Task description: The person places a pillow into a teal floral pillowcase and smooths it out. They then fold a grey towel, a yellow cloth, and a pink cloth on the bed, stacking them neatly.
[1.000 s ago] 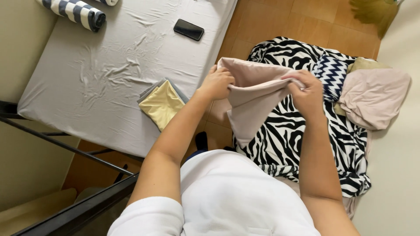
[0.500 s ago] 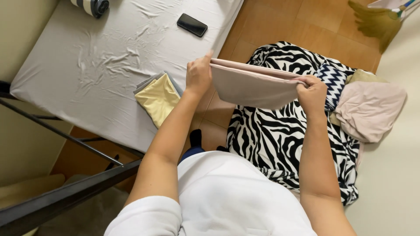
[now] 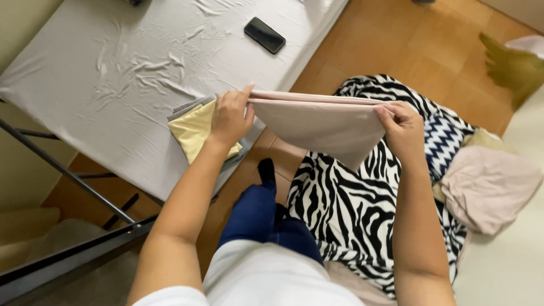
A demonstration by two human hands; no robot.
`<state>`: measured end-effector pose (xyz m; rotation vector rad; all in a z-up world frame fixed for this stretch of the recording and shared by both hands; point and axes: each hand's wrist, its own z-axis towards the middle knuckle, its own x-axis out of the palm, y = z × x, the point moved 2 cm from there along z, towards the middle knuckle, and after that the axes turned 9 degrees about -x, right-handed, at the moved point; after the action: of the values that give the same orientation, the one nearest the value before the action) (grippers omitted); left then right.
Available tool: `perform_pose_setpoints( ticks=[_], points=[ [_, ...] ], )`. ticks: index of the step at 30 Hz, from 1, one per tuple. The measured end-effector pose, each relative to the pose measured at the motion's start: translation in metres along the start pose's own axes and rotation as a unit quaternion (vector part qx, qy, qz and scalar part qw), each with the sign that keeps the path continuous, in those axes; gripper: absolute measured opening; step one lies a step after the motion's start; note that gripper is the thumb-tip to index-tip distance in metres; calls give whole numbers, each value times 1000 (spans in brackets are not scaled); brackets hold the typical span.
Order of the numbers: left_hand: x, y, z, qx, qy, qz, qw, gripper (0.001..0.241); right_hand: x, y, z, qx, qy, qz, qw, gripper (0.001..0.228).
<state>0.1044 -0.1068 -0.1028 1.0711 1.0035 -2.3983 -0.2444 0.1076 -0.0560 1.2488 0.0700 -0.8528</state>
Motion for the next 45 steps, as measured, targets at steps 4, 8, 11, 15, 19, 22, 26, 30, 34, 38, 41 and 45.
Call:
perform_pose_setpoints(
  ticks=[4,8,11,15,19,22,26,30,34,38,41,45],
  points=[
    [4,14,1,-87,-13,44,995,26,29,-7,40,-33,6,56,998,12],
    [-30,13,21,-113,-96,44,988,16,52,-14,96,-44,-50,110,992,10],
    [-46,26,42,-109,-156,39,981,19,73,-17,144,-88,-31,90,992,10],
    [-5,115,38,-203,-137,71,967,17,129,13,203,-224,172,-80,956,11],
    [10,162,44,-267,-165,75,947,18,193,-7,256,-244,287,-85,922,18],
    [16,199,48,-288,-205,102,930,18,236,-14,292,-283,284,-159,902,10],
    [17,242,63,-400,-227,-37,887,12,291,-19,356,-134,279,-89,947,5],
    [2,281,99,-494,-321,-255,767,15,346,-14,421,-178,239,-46,953,27],
    [-1,331,129,-499,-343,-324,727,18,408,-14,480,-195,211,-12,958,16],
    [-6,368,163,-396,-397,-198,804,22,458,-27,532,-286,172,24,942,17],
    [-11,368,185,-312,-411,-232,825,43,487,-21,530,-366,157,15,917,29],
    [66,386,139,-479,-257,-181,820,33,539,-93,463,-313,311,-58,896,44]
  ],
)
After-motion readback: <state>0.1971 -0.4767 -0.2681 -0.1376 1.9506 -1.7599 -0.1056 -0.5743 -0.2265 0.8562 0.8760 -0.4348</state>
